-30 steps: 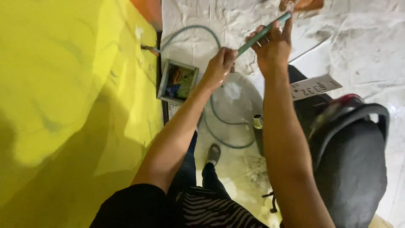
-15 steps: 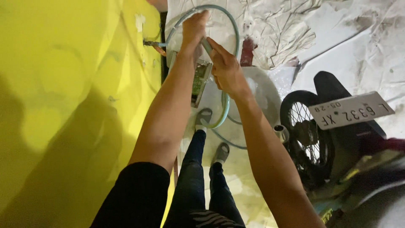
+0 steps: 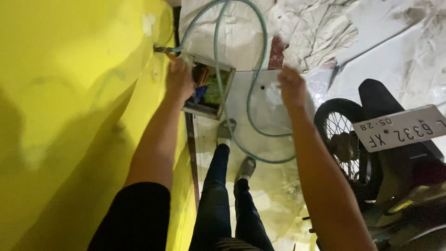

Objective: The person washes the front section of a black motorcycle using a yellow sponge and soapy water from a green bucket. The person scrubs the handlebars, headlight, and front fairing repeatedly, dipping the sponge into the bucket to reload soap as needed.

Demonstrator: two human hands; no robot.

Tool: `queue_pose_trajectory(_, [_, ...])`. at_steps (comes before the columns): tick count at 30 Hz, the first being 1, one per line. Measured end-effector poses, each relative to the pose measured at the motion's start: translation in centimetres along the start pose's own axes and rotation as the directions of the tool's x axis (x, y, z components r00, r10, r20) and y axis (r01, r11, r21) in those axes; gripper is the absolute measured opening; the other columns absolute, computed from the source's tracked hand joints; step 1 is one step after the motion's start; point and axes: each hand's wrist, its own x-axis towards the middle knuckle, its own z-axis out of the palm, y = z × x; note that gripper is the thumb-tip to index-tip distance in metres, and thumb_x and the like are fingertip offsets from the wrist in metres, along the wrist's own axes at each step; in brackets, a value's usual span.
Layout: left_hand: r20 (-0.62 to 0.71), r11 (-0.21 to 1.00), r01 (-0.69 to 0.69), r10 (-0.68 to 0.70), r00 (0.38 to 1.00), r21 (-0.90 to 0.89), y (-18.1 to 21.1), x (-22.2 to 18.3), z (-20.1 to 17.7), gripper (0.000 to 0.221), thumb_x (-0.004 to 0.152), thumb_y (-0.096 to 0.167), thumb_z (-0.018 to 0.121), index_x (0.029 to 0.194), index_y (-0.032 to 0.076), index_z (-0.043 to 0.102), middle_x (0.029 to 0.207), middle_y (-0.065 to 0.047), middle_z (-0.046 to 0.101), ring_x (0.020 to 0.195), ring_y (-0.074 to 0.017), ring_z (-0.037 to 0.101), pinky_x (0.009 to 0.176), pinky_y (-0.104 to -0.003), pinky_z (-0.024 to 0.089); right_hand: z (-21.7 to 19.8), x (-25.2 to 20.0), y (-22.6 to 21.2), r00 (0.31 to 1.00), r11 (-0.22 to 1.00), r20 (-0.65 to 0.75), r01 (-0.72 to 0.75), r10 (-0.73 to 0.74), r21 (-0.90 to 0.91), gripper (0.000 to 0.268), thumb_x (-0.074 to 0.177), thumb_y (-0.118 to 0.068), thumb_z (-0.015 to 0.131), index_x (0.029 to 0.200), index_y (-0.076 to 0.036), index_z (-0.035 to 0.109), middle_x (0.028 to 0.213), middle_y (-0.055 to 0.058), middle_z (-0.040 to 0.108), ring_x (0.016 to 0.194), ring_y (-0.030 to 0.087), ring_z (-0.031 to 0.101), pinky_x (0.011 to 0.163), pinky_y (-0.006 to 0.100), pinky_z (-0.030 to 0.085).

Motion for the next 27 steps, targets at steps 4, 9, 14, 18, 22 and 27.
queue_pose_trajectory(4, [0.076,0.894,-0.106,0.081,0.994,0.435,0.0,-2.6,-6.5,0.041,0.104,0.025,0.047,0.14,0.013,0.064,0.154,-0.008,0.056,0.152,-0.0276,0.036,0.126,-0.049,0.018,-1.9,-4.6,1.6,0.987,0.949,0.016,-0.15,0.161,-0.279,0.029,0.09,-0.017,0.071,0.119,-0.013,0.075,0.112,0.015,0.074,0.087,0.031,0.076,0.069,0.042,0.066])
queue_pose_trajectory(9, [0.245,0.823,0.006,-0.176,0.953,0.568,0.1,-4.5,-7.6,0.05,0.108,0.027,0.042,0.152,0.008,0.056,0.168,-0.007,0.041,0.161,-0.0293,0.02,0.126,-0.048,0.028,-7.8,-10.3,4.8,0.95,0.836,0.042,-0.251,0.309,-0.487,0.035,0.097,-0.029,0.066,0.129,-0.015,0.07,0.108,0.012,0.075,0.088,0.026,0.076,0.073,0.043,0.064])
queue_pose_trajectory(14, [0.317,0.972,0.091,-0.158,0.935,0.215,-1.5,-4.8,0.2,0.058,0.099,0.033,0.043,0.148,0.005,0.053,0.155,-0.018,0.048,0.144,-0.039,0.039,0.117,-0.06,0.025,-14.3,-17.3,5.9,0.952,0.798,0.021,-0.244,0.305,-0.551,0.032,0.102,-0.028,0.057,0.119,-0.003,0.068,0.107,0.023,0.07,0.095,0.042,0.071,0.084,0.055,0.058])
queue_pose_trajectory(18, [-0.03,0.875,0.034,-0.055,0.998,-0.483,6.0,-8.9,-0.1,0.037,0.102,0.029,0.062,0.13,0.005,0.068,0.124,-0.02,0.072,0.119,-0.0409,0.067,0.105,-0.051,0.049,-18.7,-24.5,8.7,0.909,0.66,-0.207,-0.406,0.361,-0.632,0.037,0.088,-0.046,0.073,0.097,-0.01,0.078,0.097,0.013,0.077,0.099,0.039,0.071,0.082,0.057,0.051])
queue_pose_trajectory(22, [-0.045,0.779,0.033,-0.079,0.996,-0.626,16.4,-19.4,-2.1,0.032,0.103,0.026,0.059,0.127,0.007,0.068,0.118,-0.016,0.072,0.116,-0.0379,0.067,0.102,-0.052,0.051,-21.5,-33.6,6.0,0.895,0.785,-0.34,-0.424,0.287,-0.453,0.027,0.083,-0.033,0.084,0.097,-0.012,0.077,0.104,0.014,0.077,0.109,0.037,0.071,0.089,0.053,0.054])
queue_pose_trajectory(27, [0.226,0.803,0.051,0.105,0.968,-0.594,25.9,-29.1,1.6,0.038,0.104,0.034,0.054,0.135,0.015,0.064,0.134,-0.009,0.065,0.131,-0.0326,0.06,0.114,-0.046,0.047,-26.8,-46.3,5.7,0.864,0.814,-0.328,-0.483,0.383,-0.322,0.081,0.085,-0.012,0.078,0.157,-0.016,0.041,0.107,0.014,0.08,0.113,0.035,0.072,0.1,0.049,0.055])
